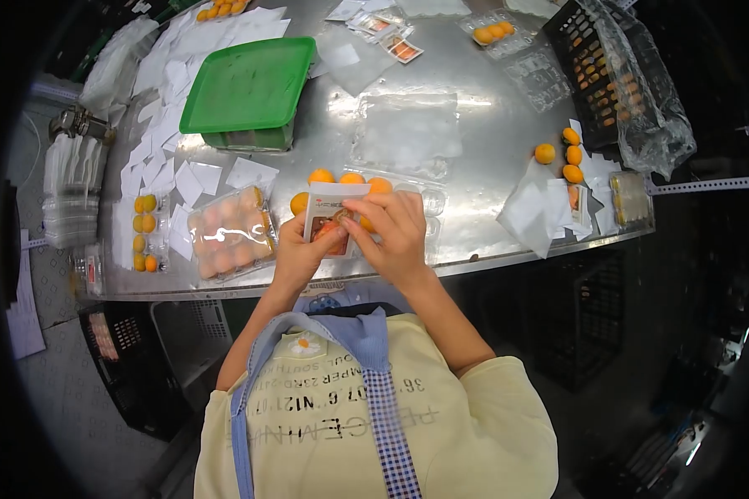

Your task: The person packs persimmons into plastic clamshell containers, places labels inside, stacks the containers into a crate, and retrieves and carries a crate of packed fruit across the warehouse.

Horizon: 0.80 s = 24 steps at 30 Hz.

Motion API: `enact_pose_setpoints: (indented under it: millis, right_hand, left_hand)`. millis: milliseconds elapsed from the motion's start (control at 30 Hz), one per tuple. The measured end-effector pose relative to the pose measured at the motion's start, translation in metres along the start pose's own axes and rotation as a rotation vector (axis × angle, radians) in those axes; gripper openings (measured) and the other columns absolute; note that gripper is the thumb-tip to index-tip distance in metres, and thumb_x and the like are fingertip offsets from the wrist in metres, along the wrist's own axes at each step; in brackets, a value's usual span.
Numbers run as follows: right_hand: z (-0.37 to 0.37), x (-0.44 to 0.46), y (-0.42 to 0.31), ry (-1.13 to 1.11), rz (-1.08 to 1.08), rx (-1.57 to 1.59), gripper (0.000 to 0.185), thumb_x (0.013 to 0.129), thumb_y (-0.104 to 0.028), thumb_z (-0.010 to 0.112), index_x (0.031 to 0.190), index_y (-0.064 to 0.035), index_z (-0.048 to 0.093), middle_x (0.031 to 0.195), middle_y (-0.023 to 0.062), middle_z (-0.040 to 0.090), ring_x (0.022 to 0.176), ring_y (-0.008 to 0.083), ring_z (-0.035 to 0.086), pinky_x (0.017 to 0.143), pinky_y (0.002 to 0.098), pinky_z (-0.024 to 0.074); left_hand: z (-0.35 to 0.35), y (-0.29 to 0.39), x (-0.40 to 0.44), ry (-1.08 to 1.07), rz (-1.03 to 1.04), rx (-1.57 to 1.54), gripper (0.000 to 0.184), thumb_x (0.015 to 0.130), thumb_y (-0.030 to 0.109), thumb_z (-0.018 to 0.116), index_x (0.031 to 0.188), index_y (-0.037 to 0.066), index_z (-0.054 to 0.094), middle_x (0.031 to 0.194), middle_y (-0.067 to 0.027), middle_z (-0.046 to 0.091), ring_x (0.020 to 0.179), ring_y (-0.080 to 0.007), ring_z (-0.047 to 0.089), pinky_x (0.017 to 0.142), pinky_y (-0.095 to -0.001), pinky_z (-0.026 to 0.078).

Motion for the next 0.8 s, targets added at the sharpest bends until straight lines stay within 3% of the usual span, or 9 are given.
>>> enact_pose_setpoints:
  millis: [167,267,367,467,567,700,800]
  right_hand:
    - [0.007,0.002,0.007,-0.031,0.117,0.011,0.023,0.069,-0.010,0.072,0.091,-0.0105,0.066,0.081,0.0016,0.057,0.074,0.0193,0.051,0.070,0.0306,0.0355]
    - [0.010,0.001,0.013,-0.052,0.171,0.061,0.023,0.069,-0.009,0.072,0.091,-0.0092,0.066,0.082,0.0023,0.056,0.075,0.0177,0.050,0.068,0.0286,0.0368]
    - [0.012,0.000,0.017,-0.063,0.180,0.086,0.023,0.069,-0.007,0.071,0.091,-0.0071,0.065,0.084,0.0037,0.055,0.077,0.0175,0.050,0.069,0.0276,0.0385]
    - [0.013,0.001,0.017,-0.104,0.155,0.081,0.020,0.069,-0.006,0.071,0.089,-0.0059,0.065,0.086,0.0046,0.055,0.080,0.0186,0.051,0.071,0.0280,0.0398]
    - [0.014,0.002,0.018,-0.181,0.178,0.112,0.018,0.069,-0.006,0.071,0.086,-0.0052,0.064,0.087,0.0052,0.055,0.083,0.0195,0.052,0.073,0.0289,0.0404]
    - [0.018,0.003,0.020,-0.249,0.249,0.230,0.016,0.068,-0.009,0.071,0.081,-0.0074,0.061,0.084,0.0054,0.057,0.083,0.0245,0.054,0.074,0.0335,0.0380]
    - [0.016,0.004,0.017,-0.247,0.201,0.203,0.016,0.068,-0.005,0.072,0.082,-0.0055,0.063,0.084,0.0052,0.056,0.082,0.0214,0.053,0.074,0.0311,0.0396]
  left_hand:
    - [0.002,-0.006,0.001,-0.038,0.036,0.046,0.020,0.079,0.002,0.062,0.099,0.000,0.062,0.076,0.0012,0.060,0.066,-0.0048,0.054,0.056,-0.0195,0.041]
    - [0.001,0.008,0.003,-0.011,0.294,0.223,0.021,0.078,-0.001,0.061,0.099,0.001,0.062,0.078,-0.0011,0.060,0.068,-0.0063,0.056,0.054,-0.0190,0.041]
    - [0.002,0.012,0.000,0.004,0.320,0.299,0.022,0.075,-0.001,0.062,0.097,0.002,0.061,0.080,-0.0048,0.059,0.069,-0.0135,0.058,0.057,-0.0247,0.042]
    - [0.001,0.016,-0.001,0.004,0.448,0.603,0.020,0.072,0.000,0.064,0.092,0.002,0.062,0.080,-0.0073,0.058,0.073,-0.0227,0.057,0.067,-0.0320,0.041]
    - [0.005,0.034,-0.009,0.018,0.629,0.759,0.018,0.070,0.001,0.064,0.087,0.003,0.060,0.080,-0.0078,0.056,0.077,-0.0266,0.054,0.074,-0.0361,0.037]
    - [0.005,0.037,-0.014,-0.007,0.756,0.844,0.016,0.070,0.000,0.064,0.085,0.002,0.059,0.081,-0.0065,0.056,0.077,-0.0245,0.053,0.075,-0.0354,0.038]
    - [0.005,0.034,-0.015,-0.043,0.745,0.835,0.018,0.069,0.003,0.066,0.084,0.001,0.057,0.083,-0.0071,0.055,0.078,-0.0255,0.052,0.076,-0.0354,0.038]
Point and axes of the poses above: each hand's wrist, its own x-axis towards the middle knuckle, its own z-axis out of the palm, y = z × x, the point moved 9 cm from there along x, towards the middle knuckle
